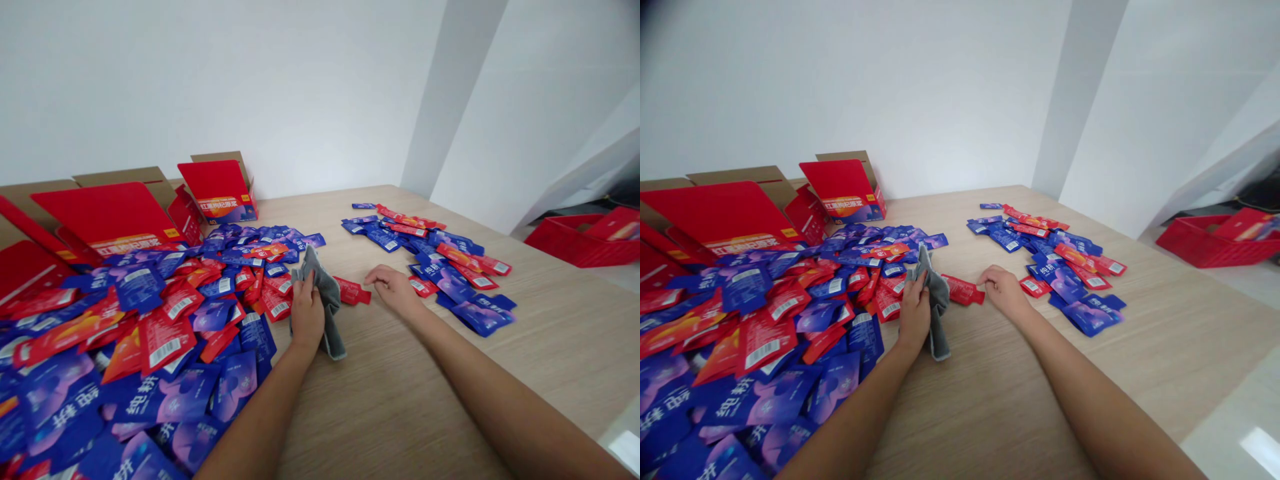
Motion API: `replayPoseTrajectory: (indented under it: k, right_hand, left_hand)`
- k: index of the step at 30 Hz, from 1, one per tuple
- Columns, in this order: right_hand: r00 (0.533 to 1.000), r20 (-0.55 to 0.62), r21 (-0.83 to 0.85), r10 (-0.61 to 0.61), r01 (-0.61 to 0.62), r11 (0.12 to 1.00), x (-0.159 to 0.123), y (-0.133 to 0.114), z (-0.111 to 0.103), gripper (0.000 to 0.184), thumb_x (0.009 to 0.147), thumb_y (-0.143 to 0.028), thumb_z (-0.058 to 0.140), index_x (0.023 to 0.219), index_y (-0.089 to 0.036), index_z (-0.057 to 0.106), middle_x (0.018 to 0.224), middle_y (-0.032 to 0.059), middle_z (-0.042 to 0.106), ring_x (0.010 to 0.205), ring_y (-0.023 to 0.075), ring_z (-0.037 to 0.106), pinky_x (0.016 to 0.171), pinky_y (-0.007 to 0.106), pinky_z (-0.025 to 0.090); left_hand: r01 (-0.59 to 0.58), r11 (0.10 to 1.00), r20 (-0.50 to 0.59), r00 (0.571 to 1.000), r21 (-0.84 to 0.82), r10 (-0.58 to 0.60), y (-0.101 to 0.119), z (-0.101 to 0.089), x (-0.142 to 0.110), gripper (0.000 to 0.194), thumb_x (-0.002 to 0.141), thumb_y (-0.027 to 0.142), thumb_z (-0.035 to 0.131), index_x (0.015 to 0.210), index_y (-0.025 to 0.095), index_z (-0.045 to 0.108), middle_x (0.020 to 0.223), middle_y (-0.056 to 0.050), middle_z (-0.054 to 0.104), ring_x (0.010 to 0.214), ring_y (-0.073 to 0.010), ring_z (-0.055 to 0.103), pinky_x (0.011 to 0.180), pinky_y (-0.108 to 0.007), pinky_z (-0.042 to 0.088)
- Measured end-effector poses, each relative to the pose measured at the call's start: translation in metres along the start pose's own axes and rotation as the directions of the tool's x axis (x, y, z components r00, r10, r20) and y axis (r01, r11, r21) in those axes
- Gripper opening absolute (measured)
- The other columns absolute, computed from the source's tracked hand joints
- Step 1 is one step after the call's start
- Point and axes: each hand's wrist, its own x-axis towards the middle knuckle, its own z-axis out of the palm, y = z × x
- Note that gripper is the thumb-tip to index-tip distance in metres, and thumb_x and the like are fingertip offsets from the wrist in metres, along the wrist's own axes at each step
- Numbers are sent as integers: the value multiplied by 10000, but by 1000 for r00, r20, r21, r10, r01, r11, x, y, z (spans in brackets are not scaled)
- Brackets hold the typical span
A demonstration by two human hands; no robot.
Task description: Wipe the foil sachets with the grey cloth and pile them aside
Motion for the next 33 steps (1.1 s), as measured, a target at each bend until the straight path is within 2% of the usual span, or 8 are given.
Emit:
replayPoseTrajectory:
  k: [4, 8, 12, 17, 22, 25, 29, 33]
  right_hand:
    - [987, 81, -242, 136, -113, 964, -2, -5, 11, 216, 792, -210, 526, 953, -145, 654, 940, 107, 630, 901, 214, 564, 835, 336, 434]
    - [953, 202, -363, 225, -140, 921, -2, -14, 19, 217, 717, -330, 659, 818, -140, 633, 879, 108, 621, 883, 236, 547, 791, 324, 419]
    - [908, 230, -220, 352, -304, 927, -4, -16, 25, 124, 752, -194, 572, 870, -168, 601, 828, 65, 656, 773, 191, 580, 685, 277, 418]
    - [935, 231, 61, 268, -289, 955, -6, -18, 30, 310, 729, -139, 553, 1033, -185, 590, 1073, 85, 667, 959, 216, 592, 804, 294, 438]
    - [915, 323, -75, 243, -232, 970, -8, -34, 31, 222, 749, -162, 540, 957, -142, 616, 970, 113, 656, 882, 221, 582, 787, 298, 438]
    - [941, 271, -272, 204, -128, 954, -13, -44, 39, 217, 761, -147, 528, 959, -126, 616, 978, 131, 610, 943, 239, 525, 833, 324, 412]
    - [960, 259, -388, 103, 6, 921, -15, -46, 46, 301, 761, -56, 487, 1018, -123, 630, 1065, 149, 564, 1006, 243, 464, 881, 340, 384]
    - [959, 265, -357, 104, -3, 934, -8, -33, 38, 253, 803, -88, 478, 942, -142, 681, 1012, 127, 590, 967, 234, 488, 870, 329, 391]
  left_hand:
    - [-7, 999, 53, 999, 35, 5, 1, 1, -2, 420, 876, 132, 384, 1258, 196, 545, 1047, -85, 550, 1015, -220, 567, 912, -347, 445]
    - [-79, 985, 125, 990, 154, 60, 6, 0, -7, 429, 897, 132, 352, 1295, 171, 509, 1070, -104, 536, 1006, -224, 558, 898, -343, 448]
    - [-299, 923, 217, 944, 244, 248, 14, 3, -18, 476, 887, 97, 338, 1349, 150, 441, 1065, -108, 523, 996, -214, 530, 898, -341, 439]
    - [-503, 804, 441, 829, 317, 345, 22, 15, -29, 528, 831, 58, 396, 1354, 126, 435, 1106, -126, 511, 1051, -233, 496, 923, -335, 413]
    - [-394, 874, 323, 898, 285, 300, 19, 10, -22, 491, 863, 62, 365, 1345, 119, 438, 1080, -117, 513, 1051, -214, 502, 928, -317, 412]
    - [-326, 914, 205, 938, 240, 281, 16, 6, -18, 465, 891, 74, 342, 1343, 122, 440, 1068, -114, 514, 1009, -201, 523, 906, -314, 429]
    - [-270, 911, 251, 948, 313, 195, 16, 5, -15, 444, 878, 66, 376, 1299, 134, 497, 1029, -117, 542, 970, -219, 553, 868, -341, 456]
    - [-310, 874, 280, 936, 374, 212, 19, 5, -15, 452, 892, 78, 370, 1320, 172, 478, 1049, -103, 541, 997, -201, 550, 881, -315, 449]
